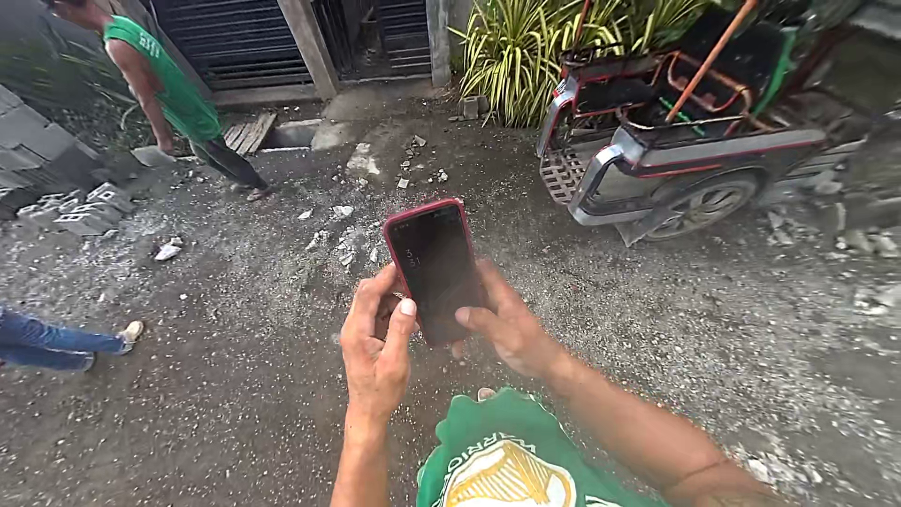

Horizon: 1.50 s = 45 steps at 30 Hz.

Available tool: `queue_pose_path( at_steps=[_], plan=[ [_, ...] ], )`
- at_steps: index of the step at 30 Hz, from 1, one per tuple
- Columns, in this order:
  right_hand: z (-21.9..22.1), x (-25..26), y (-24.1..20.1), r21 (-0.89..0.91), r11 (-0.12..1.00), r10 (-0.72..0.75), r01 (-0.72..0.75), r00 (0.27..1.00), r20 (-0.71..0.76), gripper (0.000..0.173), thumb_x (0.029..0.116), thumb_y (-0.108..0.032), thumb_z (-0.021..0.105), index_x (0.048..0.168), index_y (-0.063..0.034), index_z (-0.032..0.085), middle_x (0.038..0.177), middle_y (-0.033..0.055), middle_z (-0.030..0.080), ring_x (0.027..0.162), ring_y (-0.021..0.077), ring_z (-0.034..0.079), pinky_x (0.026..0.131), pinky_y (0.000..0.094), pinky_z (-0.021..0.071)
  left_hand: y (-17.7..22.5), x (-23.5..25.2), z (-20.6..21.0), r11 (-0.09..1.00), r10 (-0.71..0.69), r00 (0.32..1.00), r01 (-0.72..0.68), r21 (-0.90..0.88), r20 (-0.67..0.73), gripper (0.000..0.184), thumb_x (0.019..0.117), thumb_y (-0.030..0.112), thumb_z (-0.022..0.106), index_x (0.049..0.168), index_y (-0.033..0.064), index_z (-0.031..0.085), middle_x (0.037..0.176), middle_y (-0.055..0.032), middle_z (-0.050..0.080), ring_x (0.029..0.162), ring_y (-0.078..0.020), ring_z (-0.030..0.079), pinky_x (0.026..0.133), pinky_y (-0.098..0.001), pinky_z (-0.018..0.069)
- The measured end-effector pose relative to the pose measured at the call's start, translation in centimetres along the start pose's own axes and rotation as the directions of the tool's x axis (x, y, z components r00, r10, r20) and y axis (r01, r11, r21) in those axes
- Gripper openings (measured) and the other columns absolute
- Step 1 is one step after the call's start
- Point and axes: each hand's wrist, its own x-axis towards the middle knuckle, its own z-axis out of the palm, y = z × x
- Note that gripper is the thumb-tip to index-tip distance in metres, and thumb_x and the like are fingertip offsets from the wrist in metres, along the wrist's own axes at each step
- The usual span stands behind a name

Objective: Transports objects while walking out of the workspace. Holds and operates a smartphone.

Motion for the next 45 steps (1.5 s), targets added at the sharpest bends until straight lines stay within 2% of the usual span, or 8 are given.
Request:
queue_pose_path(
  at_steps=[4, 8, 12, 15, 18, 22, 40, 45],
  plan=[
    [0.3, 0.5, 0.3, -0.052, 0.998, -0.041, 0.037, 0.996, -0.078, 0.046, 0.0997, -0.021, 0.061, 0.139, -0.0029, 0.045, 0.115, 0.0156, 0.066, 0.085, 0.0258, 0.072, 0.062, 0.0383, 0.0639, -0.5, 0.1, 0.2, 1.000, 0.012, 1.000, -0.012, -0.011, 0.009, 0.040, 0.1029, 0.014, 0.053, 0.138, -0.0037, 0.057, 0.111, -0.0107, 0.066, 0.075, -0.0142, 0.065, 0.063, -0.0275, 0.0588],
    [0.4, 1.0, 0.5, -0.082, 0.995, -0.062, 0.054, 0.993, -0.100, 0.047, 0.0993, -0.022, 0.063, 0.138, -0.0009, 0.045, 0.115, 0.0141, 0.067, 0.083, 0.0244, 0.072, 0.059, 0.0373, 0.0635, -0.6, 0.3, 0.3, 1.000, 0.018, 1.000, -0.018, -0.025, 0.008, 0.039, 0.1021, 0.010, 0.053, 0.137, -0.0080, 0.056, 0.110, -0.0131, 0.066, 0.076, -0.0154, 0.066, 0.062, -0.0278, 0.0592],
    [0.5, 1.1, 0.8, -0.102, 0.994, -0.059, 0.045, 0.988, -0.143, 0.057, 0.0985, -0.023, 0.066, 0.143, 0.0017, 0.041, 0.113, 0.0141, 0.068, 0.080, 0.0245, 0.072, 0.057, 0.0371, 0.0632, -0.8, 0.2, 0.4, 0.999, 0.016, 1.000, -0.016, -0.041, 0.005, 0.040, 0.1018, 0.010, 0.054, 0.137, -0.0092, 0.056, 0.113, -0.0144, 0.065, 0.078, -0.0163, 0.066, 0.062, -0.0276, 0.0595],
    [0.5, 1.2, 0.9, -0.128, 0.991, -0.071, 0.049, 0.982, -0.175, 0.059, 0.0979, -0.026, 0.068, 0.145, -0.0001, 0.043, 0.111, 0.0127, 0.070, 0.078, 0.0239, 0.072, 0.056, 0.0376, 0.0629, -1.0, 0.1, 0.7, 0.999, -0.002, 1.000, 0.001, -0.041, -0.017, 0.040, 0.1016, 0.013, 0.056, 0.137, -0.0065, 0.058, 0.117, -0.0142, 0.067, 0.082, -0.0166, 0.068, 0.065, -0.0286, 0.0612],
    [0.2, 1.6, 1.2, -0.092, 0.993, -0.088, 0.075, 0.984, -0.152, 0.061, 0.0966, -0.032, 0.070, 0.144, -0.0020, 0.045, 0.111, 0.0134, 0.071, 0.077, 0.0249, 0.072, 0.055, 0.0385, 0.0627, -1.4, 0.4, 0.7, 0.999, -0.018, 0.999, 0.016, -0.051, -0.036, 0.041, 0.1011, 0.016, 0.057, 0.137, -0.0040, 0.060, 0.114, -0.0131, 0.068, 0.081, -0.0170, 0.068, 0.064, -0.0289, 0.0608],
    [0.0, 1.7, 1.9, -0.058, 0.997, -0.063, 0.055, 0.987, -0.146, 0.060, 0.0963, -0.034, 0.068, 0.142, -0.0036, 0.046, 0.112, 0.0132, 0.071, 0.080, 0.0254, 0.073, 0.055, 0.0383, 0.0624, -2.0, 0.3, 0.7, 0.997, -0.055, 0.997, 0.052, -0.052, -0.048, 0.041, 0.1003, 0.011, 0.055, 0.138, -0.0025, 0.060, 0.117, -0.0138, 0.068, 0.082, -0.0178, 0.069, 0.066, -0.0302, 0.0617],
    [0.6, 1.8, 3.6, 0.015, 0.997, -0.079, 0.081, 0.995, -0.066, 0.056, 0.0992, -0.032, 0.064, 0.143, -0.0017, 0.046, 0.113, 0.0177, 0.069, 0.081, 0.0280, 0.073, 0.055, 0.0403, 0.0623, -3.2, -1.4, -0.4, 0.994, -0.043, 0.995, 0.035, -0.103, -0.085, 0.042, 0.1015, 0.009, 0.051, 0.142, -0.0034, 0.057, 0.116, -0.0138, 0.069, 0.072, -0.0135, 0.064, 0.061, -0.0267, 0.0575],
    [1.1, 1.7, 3.8, 0.002, 0.998, -0.068, 0.068, 0.995, -0.075, 0.056, 0.0998, -0.030, 0.062, 0.144, -0.0012, 0.044, 0.114, 0.0172, 0.070, 0.084, 0.0281, 0.073, 0.058, 0.0410, 0.0631, -3.1, -1.7, -0.6, 0.994, -0.059, 0.993, 0.049, -0.098, -0.100, 0.043, 0.1003, 0.007, 0.051, 0.141, -0.0038, 0.058, 0.118, -0.0144, 0.069, 0.075, -0.0143, 0.066, 0.061, -0.0269, 0.0576]
  ],
)
